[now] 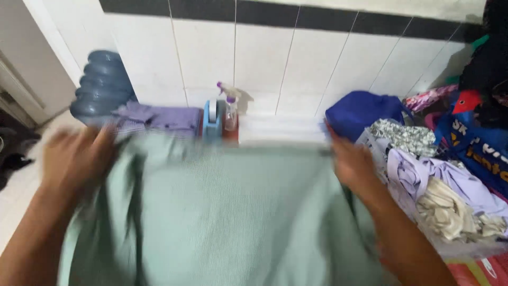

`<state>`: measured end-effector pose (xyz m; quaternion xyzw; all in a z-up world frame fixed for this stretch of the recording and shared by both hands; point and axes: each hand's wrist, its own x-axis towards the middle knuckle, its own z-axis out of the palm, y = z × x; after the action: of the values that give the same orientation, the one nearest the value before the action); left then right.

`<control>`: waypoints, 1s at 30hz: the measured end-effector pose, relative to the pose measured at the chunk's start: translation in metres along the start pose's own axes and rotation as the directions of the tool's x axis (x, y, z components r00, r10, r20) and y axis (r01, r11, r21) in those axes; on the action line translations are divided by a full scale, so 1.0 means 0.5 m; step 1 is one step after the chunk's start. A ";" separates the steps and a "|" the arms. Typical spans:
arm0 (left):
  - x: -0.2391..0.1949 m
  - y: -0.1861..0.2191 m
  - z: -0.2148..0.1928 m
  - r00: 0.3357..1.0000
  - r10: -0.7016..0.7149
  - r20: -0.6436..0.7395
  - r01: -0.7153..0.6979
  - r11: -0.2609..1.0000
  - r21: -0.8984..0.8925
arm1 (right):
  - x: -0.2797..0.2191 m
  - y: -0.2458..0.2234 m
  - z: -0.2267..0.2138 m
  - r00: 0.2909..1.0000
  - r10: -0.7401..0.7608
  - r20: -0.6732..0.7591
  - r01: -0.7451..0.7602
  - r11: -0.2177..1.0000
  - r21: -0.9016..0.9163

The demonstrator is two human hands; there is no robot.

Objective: Buttoning and folding a green striped shirt on a table.

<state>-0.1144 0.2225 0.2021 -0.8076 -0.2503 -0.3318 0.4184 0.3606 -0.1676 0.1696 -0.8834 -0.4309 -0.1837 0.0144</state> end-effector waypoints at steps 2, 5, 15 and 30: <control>0.052 0.080 0.070 0.999 -0.003 0.049 0.001 0.999 0.050 | 0.039 -0.070 0.022 0.998 -0.031 -0.049 0.021 0.981 -0.193; 0.095 0.231 0.093 0.761 -0.568 0.315 0.638 0.566 -0.522 | 0.025 -0.214 -0.001 0.797 -0.287 -0.531 -0.207 0.697 -0.687; -0.226 0.382 0.096 0.388 -0.082 0.918 0.595 0.783 -0.182 | -0.148 -0.310 0.226 0.844 -0.119 0.523 -0.014 0.970 0.243; -0.162 0.048 0.598 0.511 -0.182 0.840 0.392 0.919 -0.039 | -0.140 -0.306 0.246 0.905 -0.115 0.410 0.032 0.979 0.204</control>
<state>-0.0535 0.4514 0.0009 -0.8559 -0.5078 -0.0077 0.0977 0.2426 -0.1019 0.0111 -0.8798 -0.4725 0.0525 -0.0003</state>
